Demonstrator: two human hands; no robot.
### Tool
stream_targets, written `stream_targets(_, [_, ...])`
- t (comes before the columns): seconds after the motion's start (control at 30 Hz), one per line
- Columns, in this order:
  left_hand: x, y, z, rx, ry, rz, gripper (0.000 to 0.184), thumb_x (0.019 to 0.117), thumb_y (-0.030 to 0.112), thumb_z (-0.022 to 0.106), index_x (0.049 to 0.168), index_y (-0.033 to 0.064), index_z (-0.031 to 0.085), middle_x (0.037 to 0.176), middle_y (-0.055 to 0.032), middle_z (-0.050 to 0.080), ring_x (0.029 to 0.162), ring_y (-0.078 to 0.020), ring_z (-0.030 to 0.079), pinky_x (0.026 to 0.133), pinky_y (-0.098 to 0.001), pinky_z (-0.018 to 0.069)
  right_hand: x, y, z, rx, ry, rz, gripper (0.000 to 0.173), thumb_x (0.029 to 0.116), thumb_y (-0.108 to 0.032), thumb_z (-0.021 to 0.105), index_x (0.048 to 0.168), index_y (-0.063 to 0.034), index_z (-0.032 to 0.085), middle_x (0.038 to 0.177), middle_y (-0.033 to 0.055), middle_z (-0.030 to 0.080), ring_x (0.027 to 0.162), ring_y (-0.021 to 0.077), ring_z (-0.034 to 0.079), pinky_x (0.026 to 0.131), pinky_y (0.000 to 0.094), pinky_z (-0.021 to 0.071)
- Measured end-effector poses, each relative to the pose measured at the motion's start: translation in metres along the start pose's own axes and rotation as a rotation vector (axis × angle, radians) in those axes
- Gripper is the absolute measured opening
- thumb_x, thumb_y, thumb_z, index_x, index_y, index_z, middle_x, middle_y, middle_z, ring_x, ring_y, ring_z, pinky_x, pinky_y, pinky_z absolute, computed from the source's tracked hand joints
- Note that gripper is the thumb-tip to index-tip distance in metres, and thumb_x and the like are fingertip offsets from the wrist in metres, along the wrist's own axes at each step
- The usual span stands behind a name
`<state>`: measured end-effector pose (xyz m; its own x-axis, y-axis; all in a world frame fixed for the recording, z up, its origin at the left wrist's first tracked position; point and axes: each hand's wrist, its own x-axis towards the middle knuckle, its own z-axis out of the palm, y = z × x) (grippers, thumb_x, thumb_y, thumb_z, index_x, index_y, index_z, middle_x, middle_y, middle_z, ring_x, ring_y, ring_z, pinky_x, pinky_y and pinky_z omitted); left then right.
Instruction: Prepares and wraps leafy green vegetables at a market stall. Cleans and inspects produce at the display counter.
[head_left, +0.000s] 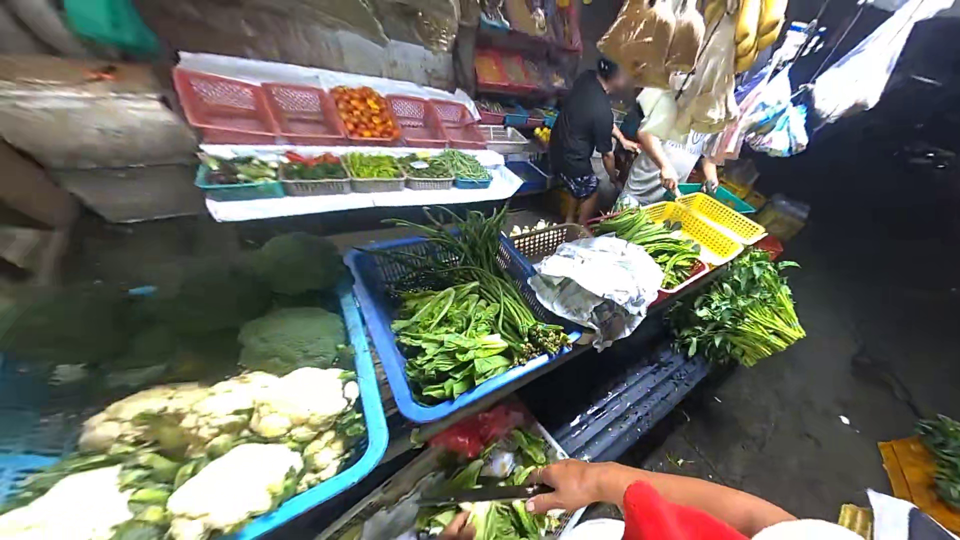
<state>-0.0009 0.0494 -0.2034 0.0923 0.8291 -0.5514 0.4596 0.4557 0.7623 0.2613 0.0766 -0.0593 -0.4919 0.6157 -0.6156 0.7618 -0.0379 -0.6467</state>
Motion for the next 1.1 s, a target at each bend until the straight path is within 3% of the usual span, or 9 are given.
stream_targets(0.1, [-0.038,0.036,-0.029,-0.455,0.103,-0.020,0.031,0.0997,0.002,0.047,0.126,-0.0046,0.062,0.115,-0.0196,0.067,0.103,-0.0242,0.064,0.093,-0.0458,0.0533,-0.003,-0.022,-0.006,0.050,0.025,-0.032,0.054,0.1057,-0.046,0.052,0.150,-0.0155,0.050,0.135,0.0194,0.064,0.125,0.0362,0.061,0.109,0.0632,0.0436])
stream_targets(0.23, [-0.085,0.086,-0.055,-0.641,0.160,0.127,0.028,0.0957,-0.001,0.060,0.124,-0.0037,0.062,0.112,-0.0096,0.069,0.101,-0.0112,0.066,0.092,-0.0314,0.0562,0.003,-0.052,-0.004,0.012,0.038,-0.174,0.062,0.1041,-0.047,0.054,0.158,-0.0191,0.040,0.129,0.0200,0.066,0.118,0.0353,0.065,0.106,0.0605,0.0476])
stream_targets(0.3, [-0.098,0.096,-0.059,-0.677,0.186,0.224,0.030,0.0902,-0.006,0.066,0.120,-0.0046,0.061,0.109,-0.0076,0.070,0.101,-0.0098,0.067,0.092,-0.0290,0.0568,0.003,-0.071,-0.004,-0.012,0.017,-0.226,0.070,0.1020,-0.050,0.056,0.161,-0.0185,0.033,0.125,0.0209,0.067,0.114,0.0354,0.066,0.104,0.0594,0.0485])
stream_targets(0.43, [-0.112,0.097,-0.062,-0.708,0.190,0.381,0.026,0.0900,-0.003,0.065,0.116,-0.0050,0.065,0.102,-0.0082,0.073,0.096,-0.0128,0.070,0.089,-0.0323,0.0588,-0.003,-0.101,-0.001,-0.066,-0.019,-0.307,0.081,0.1000,-0.054,0.057,0.164,-0.0164,0.024,0.127,0.0203,0.066,0.114,0.0346,0.066,0.104,0.0576,0.0485])
stream_targets(0.57, [-0.127,0.104,-0.071,-0.664,0.242,0.368,0.026,0.0878,-0.004,0.069,0.113,-0.0044,0.065,0.100,-0.0078,0.073,0.094,-0.0127,0.070,0.088,-0.0317,0.0590,-0.008,-0.109,0.003,-0.050,0.005,-0.350,0.082,0.0995,-0.055,0.057,0.164,-0.0182,0.022,0.128,0.0197,0.066,0.114,0.0329,0.066,0.104,0.0563,0.0490])
stream_targets(0.77, [-0.140,0.115,-0.072,-0.588,0.204,0.457,0.030,0.0791,-0.012,0.074,0.107,-0.0016,0.068,0.099,-0.0026,0.074,0.094,-0.0090,0.071,0.089,-0.0300,0.0603,-0.014,-0.109,0.008,-0.028,0.042,-0.389,0.077,0.1007,-0.056,0.054,0.164,-0.0208,0.026,0.136,0.0175,0.063,0.120,0.0307,0.064,0.106,0.0553,0.0476])
stream_targets(0.9, [-0.140,0.115,-0.074,-0.518,0.164,0.483,0.029,0.0805,-0.009,0.075,0.108,-0.0021,0.069,0.100,-0.0041,0.075,0.096,-0.0103,0.071,0.090,-0.0300,0.0601,-0.018,-0.107,0.011,0.004,0.076,-0.404,0.073,0.1009,-0.056,0.053,0.161,-0.0208,0.032,0.132,0.0160,0.065,0.116,0.0279,0.066,0.104,0.0534,0.0497])
stream_targets(1.1, [-0.146,0.121,-0.072,-0.460,0.111,0.456,0.030,0.0814,-0.008,0.074,0.110,-0.0002,0.070,0.102,-0.0041,0.076,0.097,-0.0092,0.072,0.091,-0.0299,0.0601,-0.021,-0.101,0.017,0.031,0.149,-0.405,0.068,0.0986,-0.059,0.056,0.147,-0.0117,0.047,0.116,0.0126,0.069,0.103,0.0222,0.068,0.095,0.0478,0.0542])
